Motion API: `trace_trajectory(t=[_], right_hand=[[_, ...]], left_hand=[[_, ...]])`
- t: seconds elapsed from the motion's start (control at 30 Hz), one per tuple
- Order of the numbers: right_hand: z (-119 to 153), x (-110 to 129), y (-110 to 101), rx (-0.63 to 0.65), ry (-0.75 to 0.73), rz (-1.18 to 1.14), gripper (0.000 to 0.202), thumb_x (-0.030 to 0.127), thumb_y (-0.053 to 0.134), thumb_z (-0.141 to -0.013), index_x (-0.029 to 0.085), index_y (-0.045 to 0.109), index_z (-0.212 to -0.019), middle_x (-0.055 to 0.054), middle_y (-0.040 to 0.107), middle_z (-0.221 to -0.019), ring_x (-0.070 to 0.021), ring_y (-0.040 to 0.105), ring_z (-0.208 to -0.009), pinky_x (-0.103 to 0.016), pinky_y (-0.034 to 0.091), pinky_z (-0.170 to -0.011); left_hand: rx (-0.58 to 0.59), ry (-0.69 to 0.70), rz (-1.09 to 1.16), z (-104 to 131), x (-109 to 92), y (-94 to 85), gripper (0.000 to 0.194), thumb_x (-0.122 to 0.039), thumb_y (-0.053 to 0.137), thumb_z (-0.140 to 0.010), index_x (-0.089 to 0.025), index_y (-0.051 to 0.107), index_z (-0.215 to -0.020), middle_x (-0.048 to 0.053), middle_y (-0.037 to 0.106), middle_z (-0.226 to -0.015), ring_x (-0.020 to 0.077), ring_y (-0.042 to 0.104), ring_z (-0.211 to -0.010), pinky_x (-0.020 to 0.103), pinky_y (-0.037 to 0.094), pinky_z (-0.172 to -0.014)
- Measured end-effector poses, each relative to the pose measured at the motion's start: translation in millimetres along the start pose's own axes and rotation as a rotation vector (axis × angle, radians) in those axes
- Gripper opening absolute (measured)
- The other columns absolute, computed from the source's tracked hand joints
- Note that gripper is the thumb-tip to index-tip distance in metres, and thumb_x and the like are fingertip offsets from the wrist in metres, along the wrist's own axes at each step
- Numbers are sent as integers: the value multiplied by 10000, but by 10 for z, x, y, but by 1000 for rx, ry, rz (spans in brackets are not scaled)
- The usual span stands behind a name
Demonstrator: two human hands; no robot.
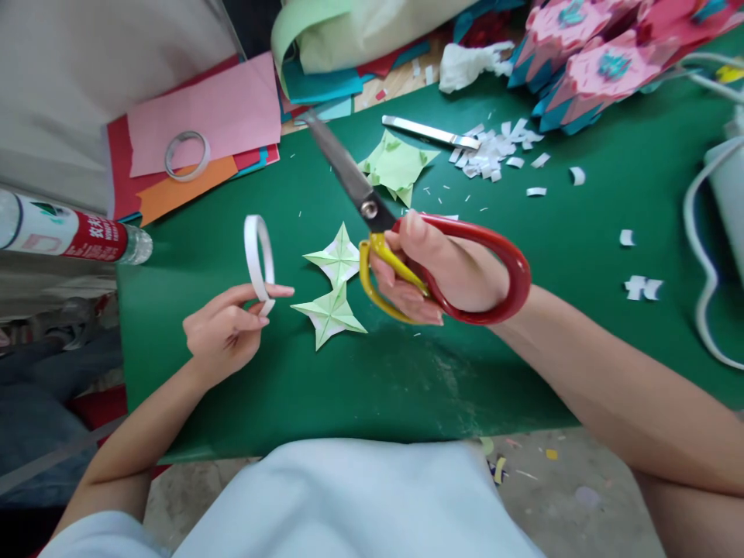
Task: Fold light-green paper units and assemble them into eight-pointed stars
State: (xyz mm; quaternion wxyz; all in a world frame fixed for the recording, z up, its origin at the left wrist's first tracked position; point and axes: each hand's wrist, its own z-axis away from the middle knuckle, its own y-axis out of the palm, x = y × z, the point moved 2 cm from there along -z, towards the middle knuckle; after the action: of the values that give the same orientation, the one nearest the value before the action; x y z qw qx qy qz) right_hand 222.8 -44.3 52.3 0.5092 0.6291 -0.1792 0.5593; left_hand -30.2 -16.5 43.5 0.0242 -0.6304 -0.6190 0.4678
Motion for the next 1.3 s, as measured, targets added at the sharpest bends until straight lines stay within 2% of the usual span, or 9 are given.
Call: trace_trajectory(t=[0.1,0.27,0.47,0.63,0.73,0.87,1.0,1.13,1.3], right_hand=[[35,132,-103,-346,-91,540,522,664,612,-804,185,479,-645,66,400,-477,-54,354,-377,-207,262,-376],[-8,74,-147,-761,136,1685,395,544,557,-840,173,503,-715,-42,534,-603,-135,428,-543,-267,168,-521],[-83,7,-198,-721,533,1754,385,507,500,-869,132,566,-926,-178,672,-934,-284,608,-720,-283,250,-532],[-80,0,-171,-688,515,1734,388,472,487,-892,123,565,-1044,-190,644,-1072,-284,603,-809,-288,291,-544],[-75,-32,-164,-669,429,1787,410,458,459,-904,103,571,-1074,-186,641,-1026,-307,581,-896,-289,277,-525],[-65,-65,-151,-666,279,1854,387,415,432,-929,82,593,-1044,-190,623,-995,-311,570,-934,-336,393,-605],[-67,-111,-39,-501,-258,1859,239,318,422,-963,202,615,-1042,-99,639,-1015,-239,567,-961,-384,457,-802],[-50,-212,114,-258,-835,1831,134,219,512,-950,271,633,-975,2,668,-960,-154,577,-916,-327,458,-795],[-78,-290,205,-244,-1042,1872,121,170,591,-911,249,653,-844,20,685,-864,-138,593,-865,-317,478,-745]], left_hand=[[-38,67,-295,19,180,-20,180,-42,571,-854,-181,607,-746,68,728,-1143,185,716,-1010,288,606,-801],[-37,-140,-365,109,568,14,189,-170,515,-928,-208,695,-884,85,728,-1138,205,686,-1090,346,556,-947],[25,-128,-340,65,572,53,268,-177,510,-926,-239,658,-1141,89,586,-1371,229,565,-1263,370,515,-986],[15,-194,-77,8,258,134,232,-213,567,-897,-210,597,-1127,42,699,-890,181,639,-894,322,525,-818],[147,-318,61,32,135,259,351,-245,643,-859,-206,531,-1190,30,714,-896,160,656,-857,277,528,-748],[121,-316,101,47,72,347,252,-139,637,-847,-204,576,-1083,12,717,-861,130,670,-823,254,545,-767],[120,-380,239,70,51,391,218,-116,624,-860,-191,583,-1061,15,715,-873,101,684,-780,208,561,-737],[151,-415,317,103,8,433,186,-121,619,-874,-187,585,-1044,22,716,-876,106,693,-800,216,568,-768],[166,-375,303,104,-13,446,125,-129,622,-876,-188,605,-985,23,705,-854,101,667,-752,208,546,-710]])
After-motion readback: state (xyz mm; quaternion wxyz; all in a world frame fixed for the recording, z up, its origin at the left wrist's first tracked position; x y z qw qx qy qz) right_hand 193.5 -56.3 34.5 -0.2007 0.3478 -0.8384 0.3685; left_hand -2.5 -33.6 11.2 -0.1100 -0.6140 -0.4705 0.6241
